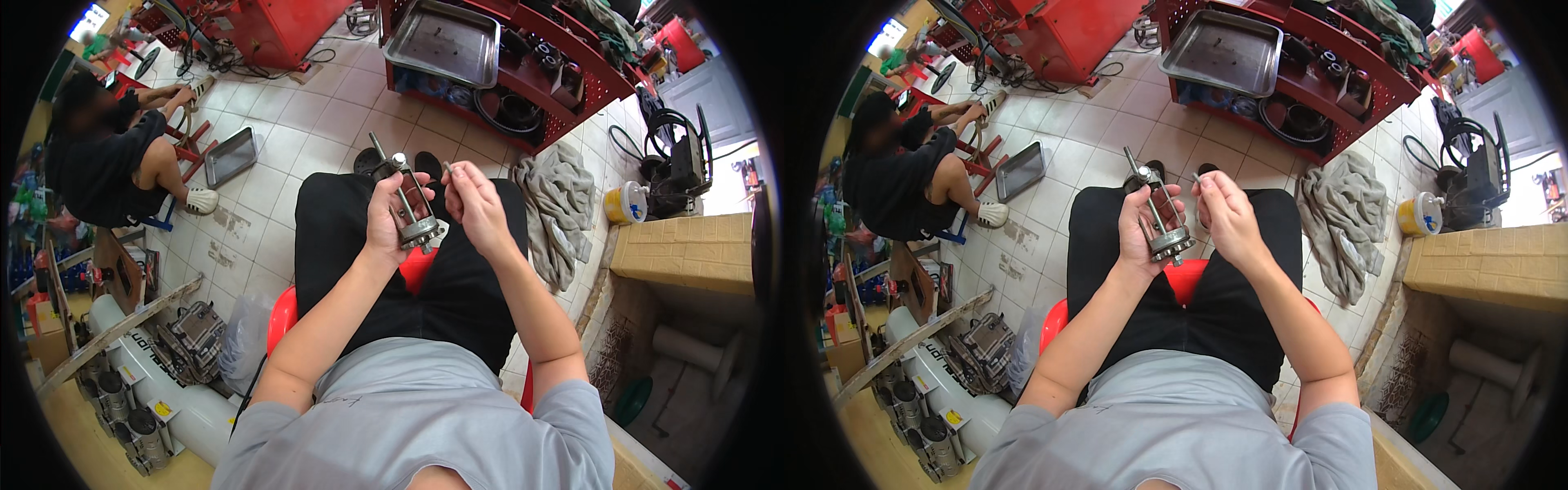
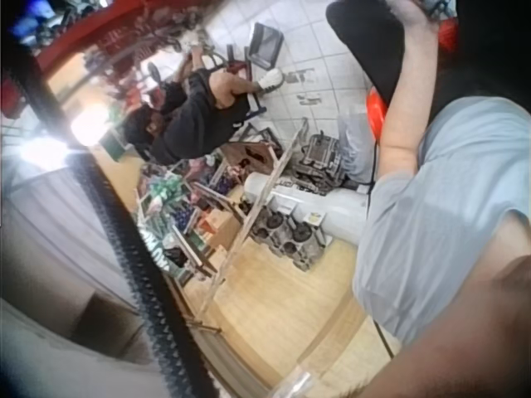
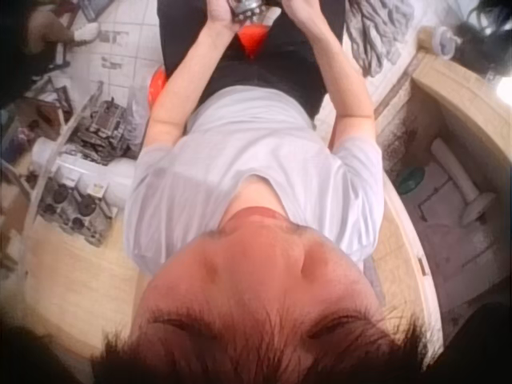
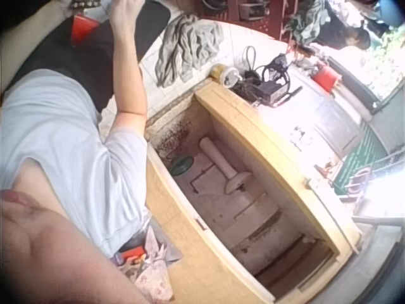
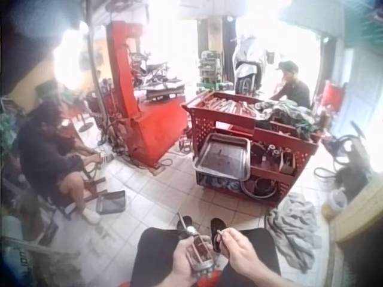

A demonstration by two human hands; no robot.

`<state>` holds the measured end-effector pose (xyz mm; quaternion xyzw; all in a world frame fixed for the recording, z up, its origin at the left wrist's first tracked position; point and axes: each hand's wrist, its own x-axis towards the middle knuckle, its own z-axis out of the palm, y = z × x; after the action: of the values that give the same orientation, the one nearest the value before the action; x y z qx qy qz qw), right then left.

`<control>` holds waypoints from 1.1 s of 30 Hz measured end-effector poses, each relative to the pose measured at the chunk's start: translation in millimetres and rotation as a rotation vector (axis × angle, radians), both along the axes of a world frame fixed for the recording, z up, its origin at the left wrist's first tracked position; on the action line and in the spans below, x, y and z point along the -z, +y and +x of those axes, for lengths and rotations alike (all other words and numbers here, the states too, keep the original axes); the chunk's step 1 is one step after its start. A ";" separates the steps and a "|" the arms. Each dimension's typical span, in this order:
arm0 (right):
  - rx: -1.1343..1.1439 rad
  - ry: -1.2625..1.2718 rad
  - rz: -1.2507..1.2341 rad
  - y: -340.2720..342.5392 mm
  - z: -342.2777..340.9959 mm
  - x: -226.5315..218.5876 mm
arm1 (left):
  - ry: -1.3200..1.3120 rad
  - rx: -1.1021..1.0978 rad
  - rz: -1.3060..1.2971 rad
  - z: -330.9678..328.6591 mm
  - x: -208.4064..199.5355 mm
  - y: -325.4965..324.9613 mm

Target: The person sits on a low stool in a workshop and assembles a mechanical component, likely a carburetor, on their lap. They insert a metal rod into the central housing and then attach a circular metal ring, securing it by tightening screws with their fingers.

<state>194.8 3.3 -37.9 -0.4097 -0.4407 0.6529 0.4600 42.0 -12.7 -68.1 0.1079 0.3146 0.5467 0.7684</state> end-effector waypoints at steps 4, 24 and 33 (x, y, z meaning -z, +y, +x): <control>0.008 -0.054 0.004 -5.1 -5.6 6.0 | 0.053 -0.075 -0.056 11.2 -6.2 -0.4; 0.110 -0.515 0.508 -11.6 -2.7 -36.3 | 0.067 0.078 -0.032 18.0 31.0 -5.6; 0.072 -0.518 0.423 -13.3 2.2 -38.5 | 0.191 -0.012 0.119 27.0 21.1 -6.8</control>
<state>197.0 -10.0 0.6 -0.4728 -0.6538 0.4046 0.4304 69.0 -19.5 -89.2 0.2031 0.3538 0.5562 0.7241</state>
